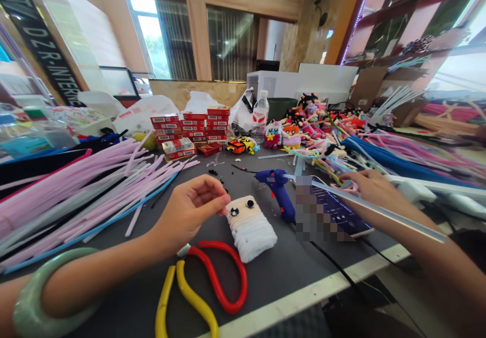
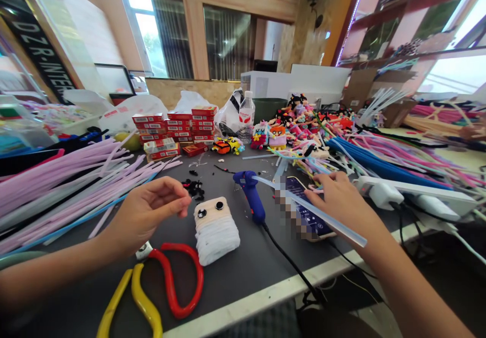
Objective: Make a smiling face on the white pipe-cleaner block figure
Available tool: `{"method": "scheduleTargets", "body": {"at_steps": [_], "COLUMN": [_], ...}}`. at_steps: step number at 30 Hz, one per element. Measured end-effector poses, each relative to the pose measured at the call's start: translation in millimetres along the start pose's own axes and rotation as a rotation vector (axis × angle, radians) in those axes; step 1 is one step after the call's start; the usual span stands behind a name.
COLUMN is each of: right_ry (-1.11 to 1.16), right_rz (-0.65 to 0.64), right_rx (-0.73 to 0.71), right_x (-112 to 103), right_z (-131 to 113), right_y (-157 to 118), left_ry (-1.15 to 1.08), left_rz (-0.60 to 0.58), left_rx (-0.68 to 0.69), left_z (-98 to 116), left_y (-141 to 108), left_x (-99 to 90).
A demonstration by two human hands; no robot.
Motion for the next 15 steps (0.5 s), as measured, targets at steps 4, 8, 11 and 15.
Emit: {"method": "scheduleTargets", "body": {"at_steps": [4, 8, 11, 15], "right_ry": [-0.026, -0.064, -0.092, -0.069], "right_rz": [-0.051, -0.069, -0.082, -0.007], "right_rx": [-0.020, -0.002, 0.042, 0.079], "right_x": [-5, -10, -11, -6], "right_z": [-8, -6, -1, -5], "right_y": [0, 0, -11, -44], "left_ry": [-0.045, -0.069, -0.085, -0.101], "left_rz": [-0.021, -0.005, 0.068, 0.318], "left_rx": [-0.026, -0.012, 0.006, 0.019], "left_z": [-3, -3, 6, 25], "left_y": [1, 4, 9, 16], "left_x": [2.8, -6.9, -24.3, -54.3]}}
Point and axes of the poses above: each hand's wrist, its own y-axis towards the middle knuckle, its own x-axis out of the palm, z = x × y, the point moved 2 cm from there along y, towards the middle knuckle, and after that the axes turned 15 degrees about z, right-handed, at the moved point
